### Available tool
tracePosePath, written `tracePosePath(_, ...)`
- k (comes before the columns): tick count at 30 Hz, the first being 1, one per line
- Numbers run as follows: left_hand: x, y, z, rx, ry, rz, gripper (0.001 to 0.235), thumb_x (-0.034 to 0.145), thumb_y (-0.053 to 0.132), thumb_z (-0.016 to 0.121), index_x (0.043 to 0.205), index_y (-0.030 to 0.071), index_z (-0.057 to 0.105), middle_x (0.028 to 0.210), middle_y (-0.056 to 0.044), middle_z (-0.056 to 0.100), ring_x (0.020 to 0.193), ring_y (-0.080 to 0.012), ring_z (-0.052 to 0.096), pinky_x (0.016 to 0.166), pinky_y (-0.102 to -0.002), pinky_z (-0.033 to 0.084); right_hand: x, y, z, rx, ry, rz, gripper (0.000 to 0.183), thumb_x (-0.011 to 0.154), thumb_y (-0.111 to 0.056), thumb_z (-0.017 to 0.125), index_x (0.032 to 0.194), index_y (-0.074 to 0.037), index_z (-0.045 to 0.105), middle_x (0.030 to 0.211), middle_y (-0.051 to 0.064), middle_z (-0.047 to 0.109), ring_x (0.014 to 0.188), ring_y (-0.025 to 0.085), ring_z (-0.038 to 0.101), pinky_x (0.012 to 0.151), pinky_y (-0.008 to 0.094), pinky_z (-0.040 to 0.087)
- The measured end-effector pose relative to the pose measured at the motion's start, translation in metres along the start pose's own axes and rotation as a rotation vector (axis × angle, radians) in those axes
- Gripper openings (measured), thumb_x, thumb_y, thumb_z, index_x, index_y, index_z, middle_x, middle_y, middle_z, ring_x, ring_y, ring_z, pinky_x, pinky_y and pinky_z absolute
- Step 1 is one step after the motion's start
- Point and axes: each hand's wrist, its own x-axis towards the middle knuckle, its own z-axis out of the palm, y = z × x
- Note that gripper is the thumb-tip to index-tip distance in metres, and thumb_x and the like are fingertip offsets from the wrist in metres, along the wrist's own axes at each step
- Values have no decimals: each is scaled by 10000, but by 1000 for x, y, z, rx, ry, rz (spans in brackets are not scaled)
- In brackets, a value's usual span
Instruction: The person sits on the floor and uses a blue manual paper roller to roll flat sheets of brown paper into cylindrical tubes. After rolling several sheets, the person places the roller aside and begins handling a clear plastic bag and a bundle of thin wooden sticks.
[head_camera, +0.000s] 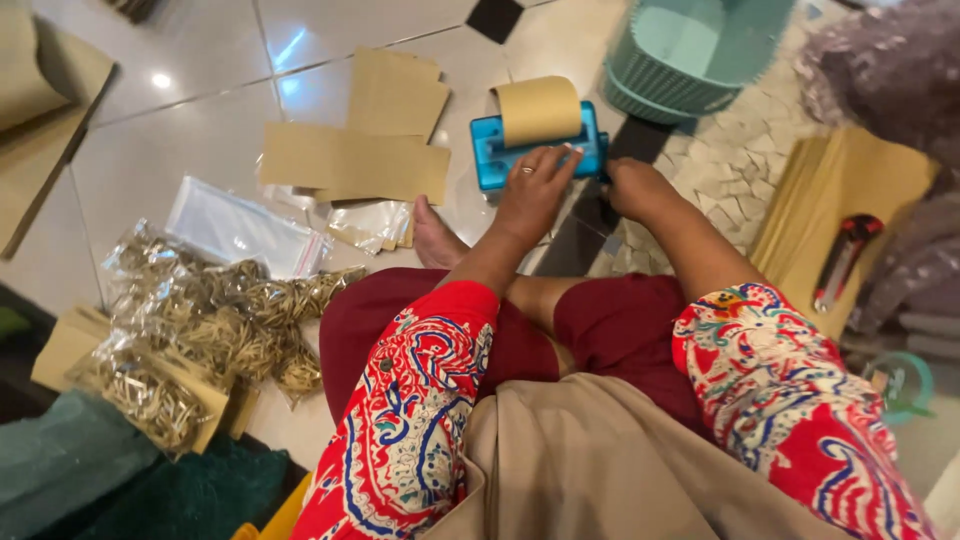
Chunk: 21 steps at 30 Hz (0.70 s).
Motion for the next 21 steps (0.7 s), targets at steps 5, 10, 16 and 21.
tracePosePath(5,4,2,-10,-12,32,14,338,957,160,655,1294,143,667,1199,-78,648,1128,-295,642,883,-397,547,-41,-7,-29,3,19,-57,351,994,-212,632,1273,-2,668,1097,251,716,1083,446,698,957,534,541)
tracePosePath(10,7,1,-15,-11,40,10,334,932,147,675,1266,124,682,1147,-99,663,1077,-322,657,833,-414,557,-53,-6,-36,79,91,-106,387,1030,-192,596,1368,-3,614,1201,289,692,1179,461,650,1015,540,507)
tracePosePath(16,-3,-2,0,14,65,21,367,930,147,674,1296,146,661,1163,-88,645,1093,-311,632,833,-404,538,-73,-18,-65,171,163,-121,379,1071,-167,564,1413,-5,580,1231,311,667,1199,487,612,1018,568,486)
tracePosePath(21,0,-4,9,32,97,18,320,946,114,664,1265,138,663,1186,-87,636,1118,-287,617,855,-382,535,-65,-20,-83,131,230,-181,331,1105,-215,598,1391,-53,635,1210,173,693,1172,389,660,1018,476,508)
